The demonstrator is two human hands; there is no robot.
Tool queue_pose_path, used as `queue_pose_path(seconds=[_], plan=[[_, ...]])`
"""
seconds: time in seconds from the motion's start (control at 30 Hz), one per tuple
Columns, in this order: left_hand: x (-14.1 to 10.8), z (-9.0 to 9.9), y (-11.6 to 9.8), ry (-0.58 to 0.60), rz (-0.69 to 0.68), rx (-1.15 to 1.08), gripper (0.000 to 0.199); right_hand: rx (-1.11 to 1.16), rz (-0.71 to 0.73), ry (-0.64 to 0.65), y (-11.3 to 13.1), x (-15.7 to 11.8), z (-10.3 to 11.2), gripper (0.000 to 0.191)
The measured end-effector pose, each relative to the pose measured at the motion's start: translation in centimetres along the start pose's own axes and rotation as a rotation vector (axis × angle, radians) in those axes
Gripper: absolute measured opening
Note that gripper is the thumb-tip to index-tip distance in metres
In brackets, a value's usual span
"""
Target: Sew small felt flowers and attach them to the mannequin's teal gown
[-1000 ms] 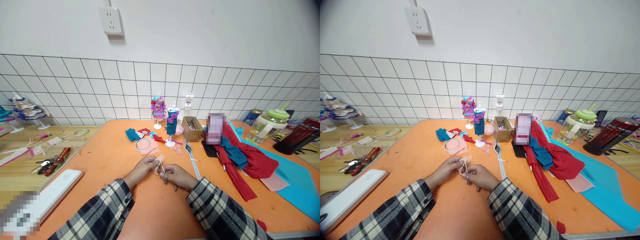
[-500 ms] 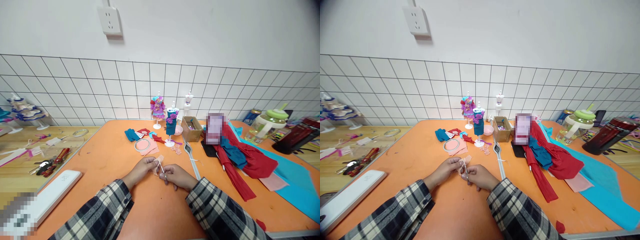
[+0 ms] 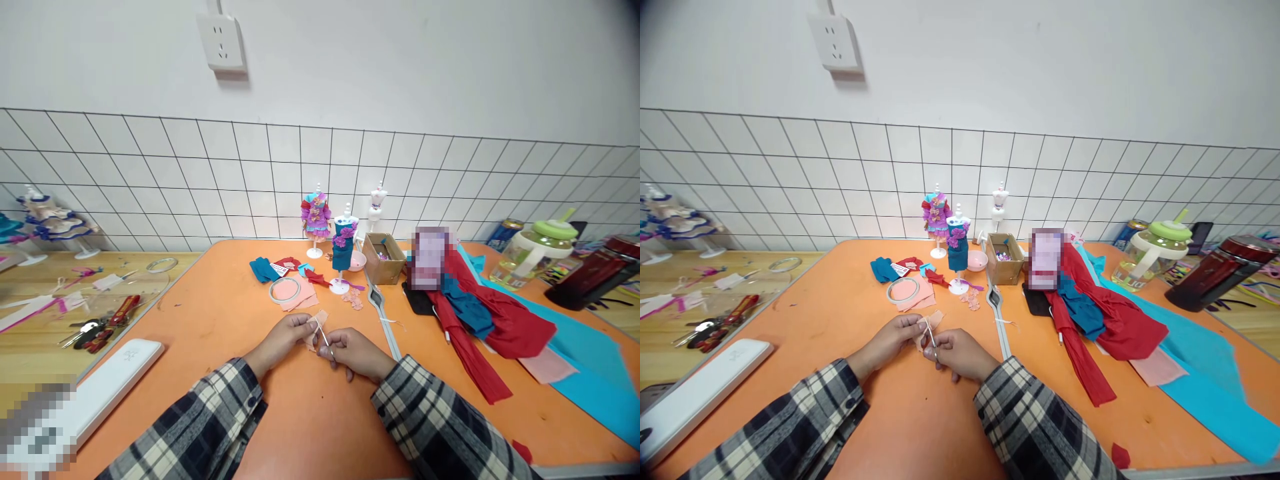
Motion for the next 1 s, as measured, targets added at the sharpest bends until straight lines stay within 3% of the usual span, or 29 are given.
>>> queue_pose_path(seconds=[1.0], plan=[[-0.09,-0.18,-0.35,-0.01,0.004,0.03,0.039,-0.003,-0.009,0.008,-0.11,-0.03,0.02,0.035]])
Point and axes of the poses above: each hand's wrist, its own x-axis towards the middle knuckle, its own z-axis out of the back of the hand, y = z × x, the point moved 2 cm from there along x, towards the middle knuckle, and after that the axes turned 2 degrees about -z, right-handed, at the moved point
